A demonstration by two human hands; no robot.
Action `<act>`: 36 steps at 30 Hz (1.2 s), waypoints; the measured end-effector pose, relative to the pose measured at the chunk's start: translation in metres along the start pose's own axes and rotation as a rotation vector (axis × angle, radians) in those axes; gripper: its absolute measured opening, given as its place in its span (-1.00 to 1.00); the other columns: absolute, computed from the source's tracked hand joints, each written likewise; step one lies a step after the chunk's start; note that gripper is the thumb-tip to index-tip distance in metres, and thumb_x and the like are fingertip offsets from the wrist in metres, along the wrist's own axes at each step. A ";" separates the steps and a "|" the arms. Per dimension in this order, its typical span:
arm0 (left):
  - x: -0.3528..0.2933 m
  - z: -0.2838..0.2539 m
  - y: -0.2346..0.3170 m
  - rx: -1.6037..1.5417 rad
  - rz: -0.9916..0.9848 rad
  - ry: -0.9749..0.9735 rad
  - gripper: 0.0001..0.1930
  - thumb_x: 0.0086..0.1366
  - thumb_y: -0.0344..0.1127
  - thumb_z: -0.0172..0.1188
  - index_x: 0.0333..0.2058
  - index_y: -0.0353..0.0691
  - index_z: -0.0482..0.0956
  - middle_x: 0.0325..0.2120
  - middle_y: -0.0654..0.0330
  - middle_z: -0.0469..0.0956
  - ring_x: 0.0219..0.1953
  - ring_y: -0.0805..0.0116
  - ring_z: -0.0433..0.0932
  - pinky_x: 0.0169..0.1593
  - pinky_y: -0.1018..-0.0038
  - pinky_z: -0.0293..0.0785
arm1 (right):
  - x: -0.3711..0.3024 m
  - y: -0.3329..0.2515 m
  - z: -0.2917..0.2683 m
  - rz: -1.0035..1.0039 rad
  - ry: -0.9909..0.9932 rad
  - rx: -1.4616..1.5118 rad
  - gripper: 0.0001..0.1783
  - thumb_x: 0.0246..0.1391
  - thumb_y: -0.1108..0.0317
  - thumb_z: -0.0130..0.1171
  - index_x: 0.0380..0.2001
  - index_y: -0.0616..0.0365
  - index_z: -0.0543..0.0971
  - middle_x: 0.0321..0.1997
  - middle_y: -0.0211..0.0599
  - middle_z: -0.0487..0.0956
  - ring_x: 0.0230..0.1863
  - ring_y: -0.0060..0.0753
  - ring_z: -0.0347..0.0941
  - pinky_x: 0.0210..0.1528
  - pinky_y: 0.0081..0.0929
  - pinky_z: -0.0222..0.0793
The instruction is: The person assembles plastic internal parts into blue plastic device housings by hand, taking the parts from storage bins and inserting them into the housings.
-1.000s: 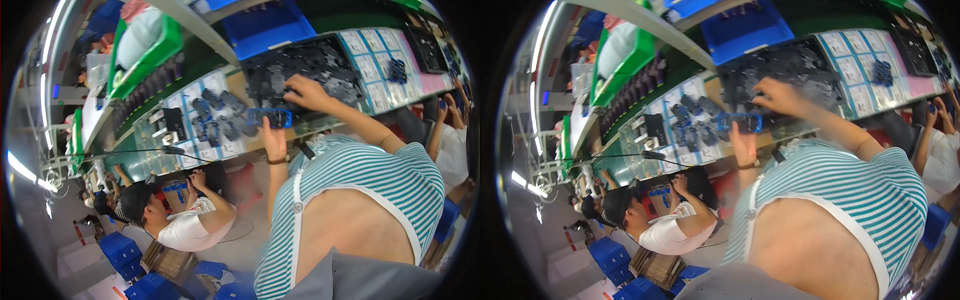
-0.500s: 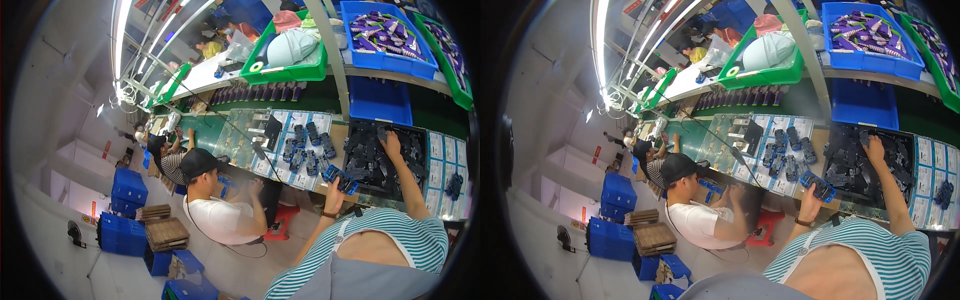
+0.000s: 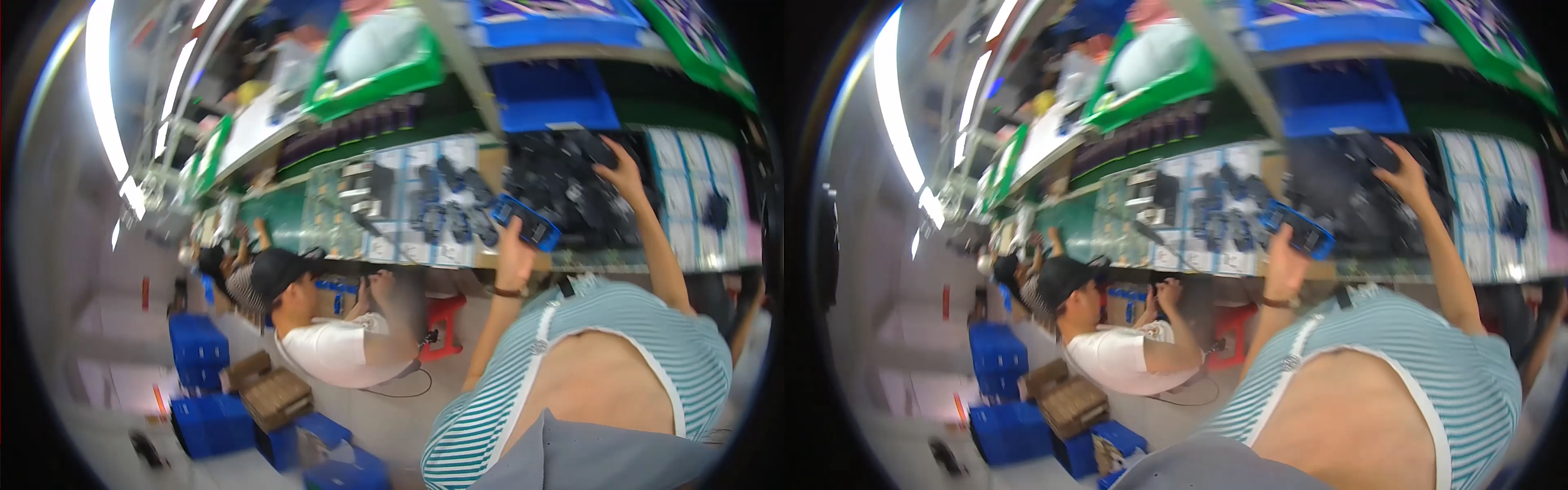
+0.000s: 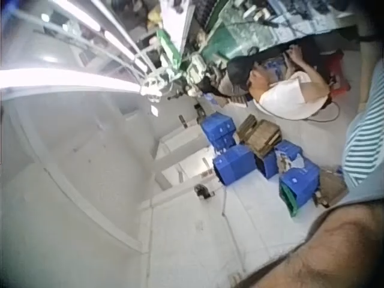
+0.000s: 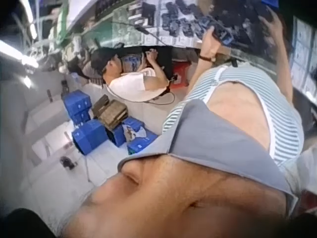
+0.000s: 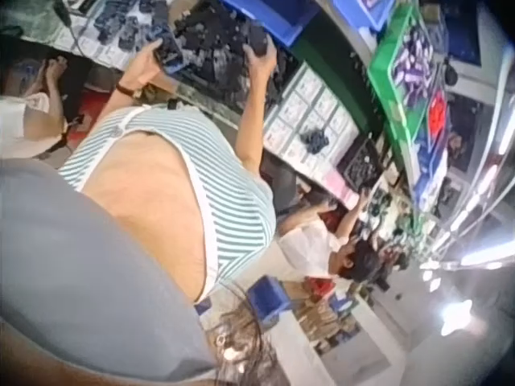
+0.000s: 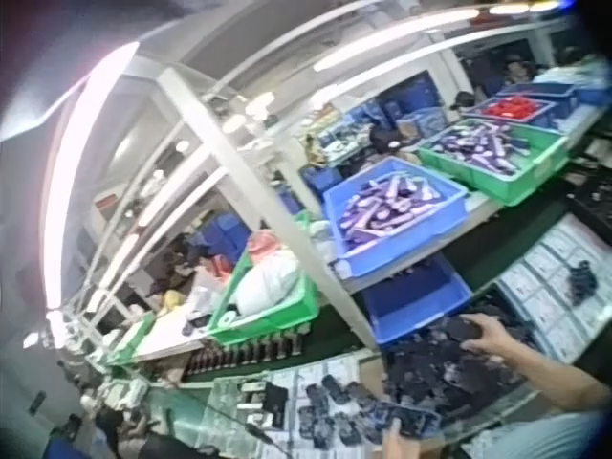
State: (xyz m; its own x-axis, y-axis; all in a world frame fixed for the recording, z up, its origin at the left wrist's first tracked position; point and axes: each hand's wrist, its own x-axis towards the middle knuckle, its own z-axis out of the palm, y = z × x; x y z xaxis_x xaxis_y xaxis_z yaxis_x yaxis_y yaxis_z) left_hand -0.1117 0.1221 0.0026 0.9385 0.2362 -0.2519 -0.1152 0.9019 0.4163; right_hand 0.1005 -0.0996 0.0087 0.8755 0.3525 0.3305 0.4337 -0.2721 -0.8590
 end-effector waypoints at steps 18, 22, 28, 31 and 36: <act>0.014 0.112 -0.011 0.150 -0.081 -0.177 -0.56 0.36 -0.16 -0.07 0.15 -0.22 0.27 0.07 0.11 0.39 0.13 0.19 0.34 0.21 0.14 0.20 | -0.042 -0.136 -0.038 -0.115 0.265 0.107 -0.42 -0.19 0.47 0.38 -0.01 0.19 0.46 -0.34 -0.40 0.47 -0.32 -0.58 0.41 -0.28 -0.63 0.36; 0.017 0.102 -0.010 0.126 -0.108 -0.158 -0.57 0.36 -0.15 -0.05 0.12 -0.23 0.29 0.05 0.11 0.41 0.11 0.17 0.35 0.21 0.13 0.20 | -0.032 -0.087 -0.047 0.156 0.188 0.256 -0.77 0.12 0.37 0.14 -0.17 0.22 0.44 -0.32 -0.43 0.55 -0.28 -0.71 0.44 -0.26 -0.73 0.34; 0.013 0.074 -0.006 0.103 -0.123 -0.058 -0.61 0.33 -0.17 0.00 0.06 -0.21 0.34 0.01 0.15 0.44 0.07 0.20 0.39 0.18 0.10 0.23 | -0.030 0.040 -0.016 0.874 0.219 0.966 -0.77 0.20 0.40 -0.04 -0.14 0.28 0.46 -0.13 -0.20 0.58 -0.18 -0.39 0.52 -0.14 -0.45 0.42; 0.008 0.059 -0.005 0.095 -0.117 -0.010 -0.62 0.33 -0.17 0.00 0.06 -0.18 0.34 0.00 0.18 0.45 0.06 0.22 0.39 0.16 0.10 0.23 | -0.036 0.051 -0.002 0.941 0.008 1.210 -0.60 0.19 0.38 0.01 -0.06 0.54 0.28 0.00 0.24 0.39 0.03 -0.03 0.43 0.13 -0.26 0.40; 0.004 0.042 -0.007 0.094 -0.097 0.035 -0.63 0.33 -0.18 0.01 0.06 -0.17 0.34 0.00 0.19 0.44 0.06 0.24 0.39 0.13 0.09 0.25 | -0.043 0.057 -0.004 0.850 -0.189 0.540 -0.54 0.16 0.28 0.09 0.00 0.46 0.38 -0.11 0.10 0.50 -0.07 -0.13 0.50 -0.02 -0.37 0.48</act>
State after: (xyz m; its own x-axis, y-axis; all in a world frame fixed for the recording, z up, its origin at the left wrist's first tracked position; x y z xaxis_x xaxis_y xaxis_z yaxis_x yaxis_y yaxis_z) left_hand -0.0936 0.1021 0.0353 0.9315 0.1634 -0.3249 0.0084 0.8836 0.4682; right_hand 0.0883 -0.1337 -0.0526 0.7805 0.3796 -0.4966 -0.5092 -0.0747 -0.8574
